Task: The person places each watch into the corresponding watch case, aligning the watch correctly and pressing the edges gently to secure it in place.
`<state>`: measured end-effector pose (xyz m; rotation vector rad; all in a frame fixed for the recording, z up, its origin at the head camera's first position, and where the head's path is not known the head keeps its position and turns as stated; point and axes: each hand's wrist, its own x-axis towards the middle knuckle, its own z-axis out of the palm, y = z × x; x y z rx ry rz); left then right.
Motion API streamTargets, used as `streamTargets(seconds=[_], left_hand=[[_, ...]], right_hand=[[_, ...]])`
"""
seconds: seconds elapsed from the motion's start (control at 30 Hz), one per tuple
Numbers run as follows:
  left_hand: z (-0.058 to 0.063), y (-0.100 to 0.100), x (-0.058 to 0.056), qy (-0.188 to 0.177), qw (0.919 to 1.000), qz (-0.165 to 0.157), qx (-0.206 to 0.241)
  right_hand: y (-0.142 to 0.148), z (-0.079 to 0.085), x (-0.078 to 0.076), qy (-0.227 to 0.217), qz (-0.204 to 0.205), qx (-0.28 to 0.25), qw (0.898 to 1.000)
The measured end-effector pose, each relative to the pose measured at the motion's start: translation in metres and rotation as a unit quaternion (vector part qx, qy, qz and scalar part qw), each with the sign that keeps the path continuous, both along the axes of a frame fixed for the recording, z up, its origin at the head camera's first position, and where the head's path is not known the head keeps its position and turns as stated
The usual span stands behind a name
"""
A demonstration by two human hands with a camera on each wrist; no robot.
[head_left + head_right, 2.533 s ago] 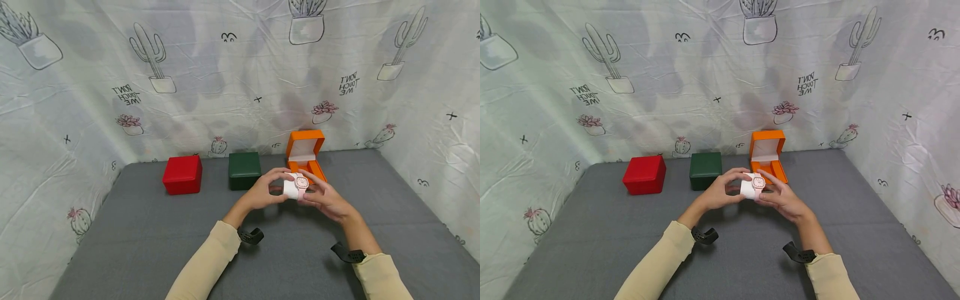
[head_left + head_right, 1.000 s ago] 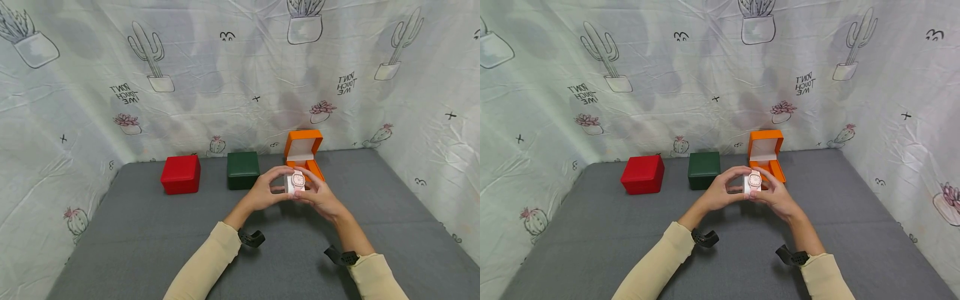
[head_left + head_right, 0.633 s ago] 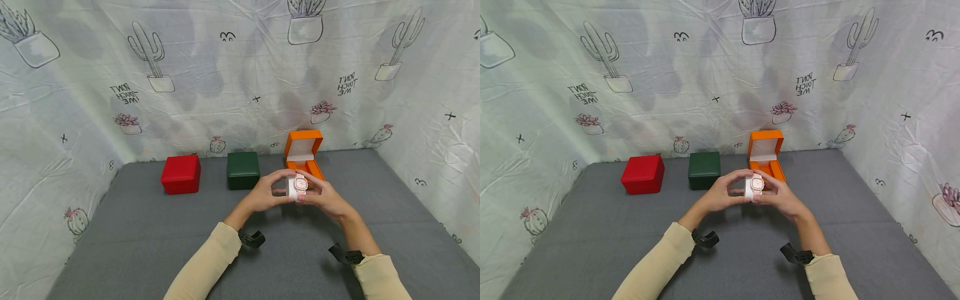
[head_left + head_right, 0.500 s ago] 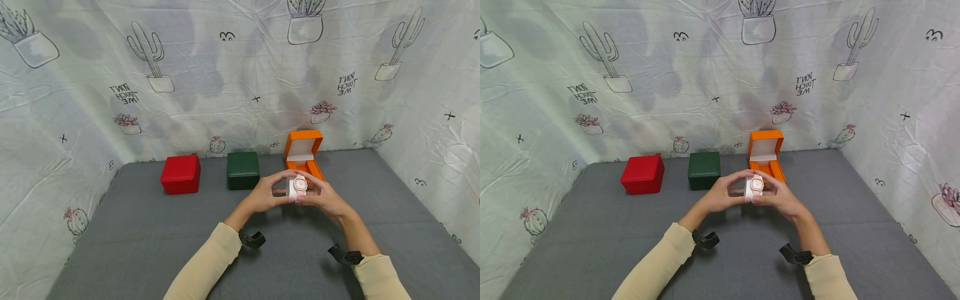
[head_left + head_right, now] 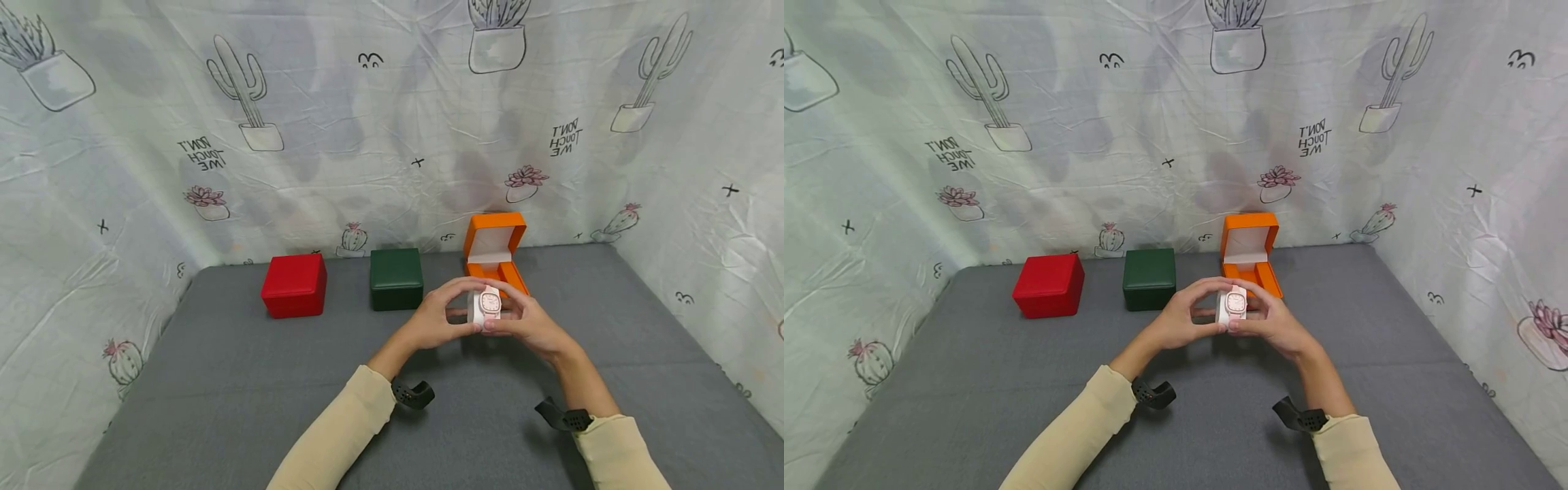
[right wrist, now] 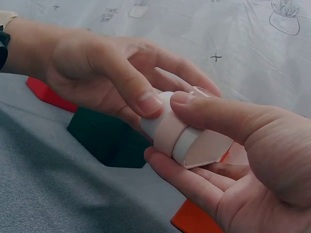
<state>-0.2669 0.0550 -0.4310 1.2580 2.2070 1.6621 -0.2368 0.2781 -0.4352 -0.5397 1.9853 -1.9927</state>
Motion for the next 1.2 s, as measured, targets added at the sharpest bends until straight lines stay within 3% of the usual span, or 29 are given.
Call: streamTargets(seconds=[0.33, 0.73, 1.0, 1.2], left_hand=[[0.0, 0.005, 0.003, 0.033, 0.9989, 0.033, -0.007], [-0.003, 0.004, -0.001, 0.022, 0.9997, -0.001, -0.011], [-0.003, 0.006, 0.001, 0.019, 0.9997, 0.018, -0.001], [-0.003, 0.006, 0.002, 0.056, 0.9972, 0.044, -0.024]], right_hand=[[0.003, 0.001, 0.001, 0.021, -0.023, 0.013, 0.999], [0.009, -0.002, 0.001, 0.019, 0.02, 0.001, 1.0], [0.009, -0.001, 0.002, 0.005, -0.004, 0.019, 1.0], [0.008, -0.002, 0.001, 0.002, -0.015, 0.04, 0.999]])
